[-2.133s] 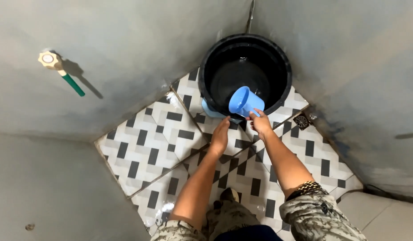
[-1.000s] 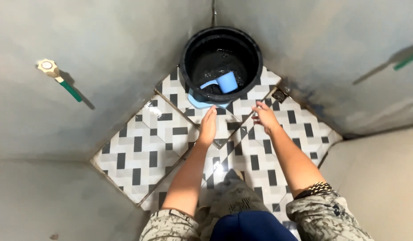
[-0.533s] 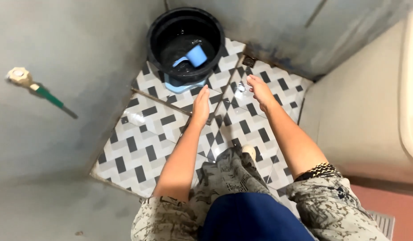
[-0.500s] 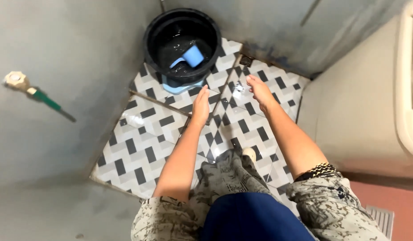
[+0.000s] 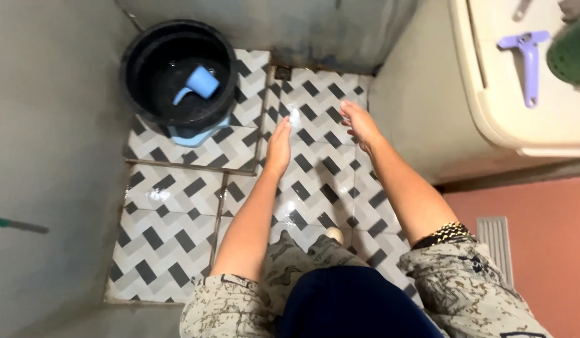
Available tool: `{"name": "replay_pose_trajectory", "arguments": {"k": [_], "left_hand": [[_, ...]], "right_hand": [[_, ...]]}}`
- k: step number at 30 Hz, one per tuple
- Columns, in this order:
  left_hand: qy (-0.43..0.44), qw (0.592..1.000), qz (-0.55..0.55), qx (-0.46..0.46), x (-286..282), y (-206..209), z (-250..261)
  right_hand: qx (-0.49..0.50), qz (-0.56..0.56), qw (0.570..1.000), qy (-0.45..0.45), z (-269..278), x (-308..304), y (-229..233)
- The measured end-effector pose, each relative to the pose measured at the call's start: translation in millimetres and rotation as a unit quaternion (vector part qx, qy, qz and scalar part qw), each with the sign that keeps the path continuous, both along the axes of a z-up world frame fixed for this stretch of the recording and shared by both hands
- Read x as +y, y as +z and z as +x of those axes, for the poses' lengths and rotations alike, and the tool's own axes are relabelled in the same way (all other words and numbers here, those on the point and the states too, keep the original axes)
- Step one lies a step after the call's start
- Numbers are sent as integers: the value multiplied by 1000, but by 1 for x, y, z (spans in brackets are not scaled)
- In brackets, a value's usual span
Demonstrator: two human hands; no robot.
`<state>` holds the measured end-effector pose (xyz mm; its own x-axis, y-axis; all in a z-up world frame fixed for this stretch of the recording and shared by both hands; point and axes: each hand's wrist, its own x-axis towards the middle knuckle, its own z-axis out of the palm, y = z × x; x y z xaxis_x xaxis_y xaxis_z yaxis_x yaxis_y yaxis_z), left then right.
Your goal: Washing and rinsing plastic buckets and a scoop in a bathroom.
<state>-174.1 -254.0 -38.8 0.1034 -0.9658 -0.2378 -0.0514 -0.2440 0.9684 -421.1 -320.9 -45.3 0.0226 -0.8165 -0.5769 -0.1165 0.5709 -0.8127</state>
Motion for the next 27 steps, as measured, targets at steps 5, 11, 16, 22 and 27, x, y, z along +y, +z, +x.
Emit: {"name": "replay_pose_trajectory", "arguments": {"k": [5,11,16,22,27], "left_hand": [[-41,999,-11,2,-13,-4,-50],[-102,995,13,7,-29,0,-109],[-144,989,9,16,-42,16,-156],[-196,981,-16,6,-59,23,-210],[-244,969,-32,13,-63,50,-261]], "right_hand": [[-16,-8,999,-37,-47,12,8],[-25,-6,994,-103,-104,20,4],[-25,-13,987,-156,-152,25,14],[-19,-37,975,-216,-207,32,30],[3,-47,964,-263,-248,44,66]]}}
